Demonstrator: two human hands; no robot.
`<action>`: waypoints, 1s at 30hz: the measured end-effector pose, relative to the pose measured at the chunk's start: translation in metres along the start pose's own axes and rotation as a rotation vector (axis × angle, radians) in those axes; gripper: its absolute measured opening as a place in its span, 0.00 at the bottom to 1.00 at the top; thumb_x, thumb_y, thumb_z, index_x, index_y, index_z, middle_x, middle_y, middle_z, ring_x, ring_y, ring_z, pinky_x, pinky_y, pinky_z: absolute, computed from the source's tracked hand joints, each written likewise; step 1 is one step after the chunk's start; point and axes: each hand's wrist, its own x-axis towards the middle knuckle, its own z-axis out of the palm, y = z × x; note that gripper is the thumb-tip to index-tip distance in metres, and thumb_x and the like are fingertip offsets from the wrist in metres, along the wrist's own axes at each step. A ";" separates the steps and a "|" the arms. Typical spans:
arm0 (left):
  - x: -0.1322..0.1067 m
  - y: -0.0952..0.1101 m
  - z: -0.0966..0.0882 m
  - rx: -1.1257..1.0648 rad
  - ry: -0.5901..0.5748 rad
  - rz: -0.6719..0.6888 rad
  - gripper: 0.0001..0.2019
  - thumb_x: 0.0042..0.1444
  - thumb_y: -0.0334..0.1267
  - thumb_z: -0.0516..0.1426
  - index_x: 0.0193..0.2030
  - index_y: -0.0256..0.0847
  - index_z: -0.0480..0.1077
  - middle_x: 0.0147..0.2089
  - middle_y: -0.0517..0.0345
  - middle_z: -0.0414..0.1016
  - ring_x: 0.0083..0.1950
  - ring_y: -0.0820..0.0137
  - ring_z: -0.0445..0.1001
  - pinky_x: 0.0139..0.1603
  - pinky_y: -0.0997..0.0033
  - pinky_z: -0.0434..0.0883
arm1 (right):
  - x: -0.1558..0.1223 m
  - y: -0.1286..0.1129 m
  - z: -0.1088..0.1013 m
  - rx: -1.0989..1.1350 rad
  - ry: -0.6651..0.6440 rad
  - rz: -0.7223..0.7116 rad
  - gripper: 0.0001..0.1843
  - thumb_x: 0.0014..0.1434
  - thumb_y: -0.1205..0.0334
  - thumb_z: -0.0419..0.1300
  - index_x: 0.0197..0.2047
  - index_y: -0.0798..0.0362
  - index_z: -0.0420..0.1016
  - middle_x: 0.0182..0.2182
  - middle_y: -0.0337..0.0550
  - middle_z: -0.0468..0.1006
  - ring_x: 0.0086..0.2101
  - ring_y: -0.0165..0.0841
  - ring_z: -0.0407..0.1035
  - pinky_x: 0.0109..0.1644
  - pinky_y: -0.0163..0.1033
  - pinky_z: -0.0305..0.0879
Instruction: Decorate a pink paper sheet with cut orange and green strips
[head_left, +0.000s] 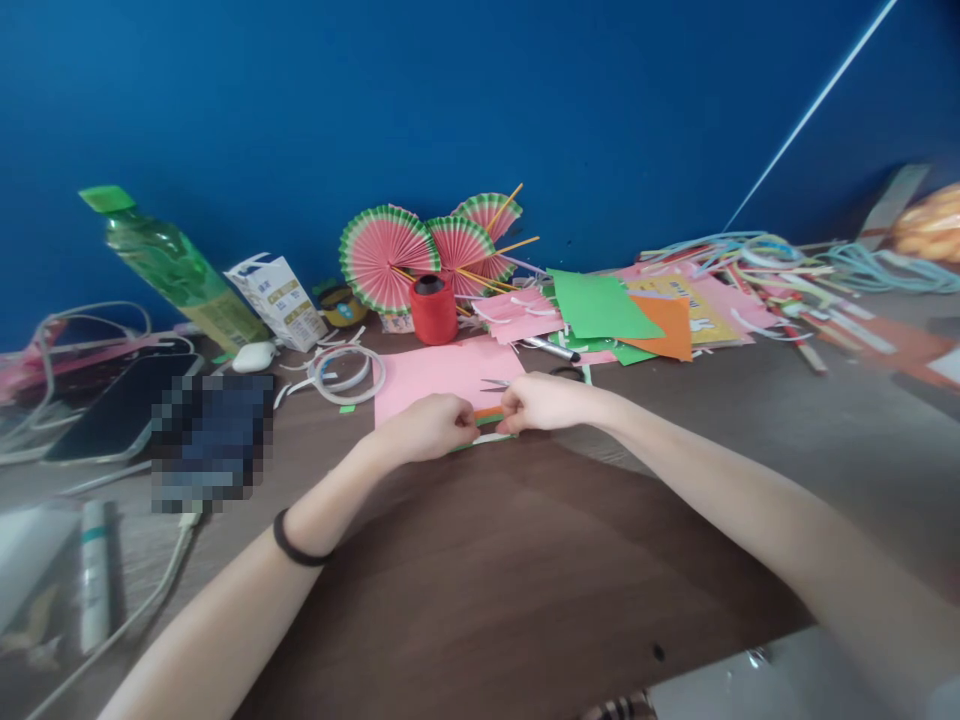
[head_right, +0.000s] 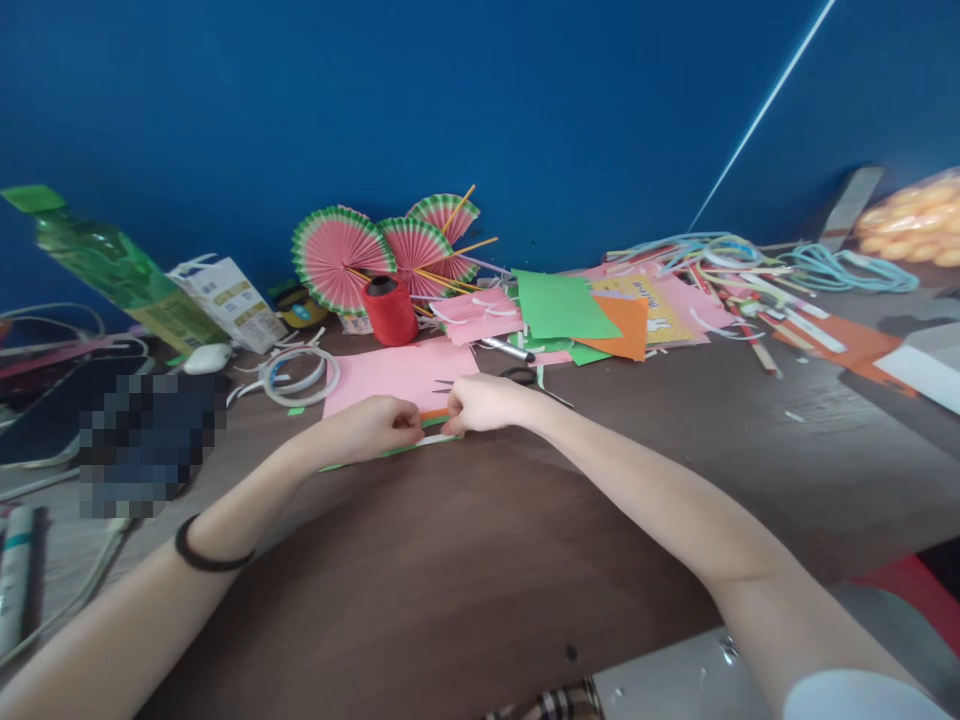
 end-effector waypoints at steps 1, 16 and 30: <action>0.000 0.000 0.000 0.004 0.000 0.003 0.11 0.46 0.40 0.49 0.27 0.39 0.70 0.26 0.59 0.72 0.27 0.70 0.67 0.27 0.73 0.58 | 0.000 0.000 0.000 0.000 -0.001 -0.001 0.13 0.46 0.53 0.58 0.23 0.55 0.74 0.18 0.39 0.69 0.21 0.28 0.61 0.24 0.34 0.51; -0.001 0.006 0.004 0.103 0.046 -0.056 0.10 0.47 0.39 0.49 0.27 0.40 0.70 0.27 0.56 0.72 0.27 0.68 0.67 0.27 0.72 0.58 | 0.000 0.000 0.002 -0.021 0.024 -0.006 0.12 0.46 0.54 0.58 0.23 0.55 0.73 0.18 0.39 0.69 0.22 0.29 0.63 0.24 0.33 0.51; -0.003 0.019 0.005 0.245 0.027 -0.145 0.09 0.48 0.38 0.49 0.31 0.40 0.68 0.35 0.51 0.74 0.36 0.62 0.72 0.34 0.67 0.63 | -0.004 -0.001 -0.003 -0.135 0.019 0.091 0.15 0.44 0.49 0.59 0.25 0.52 0.72 0.22 0.39 0.72 0.24 0.30 0.64 0.25 0.33 0.50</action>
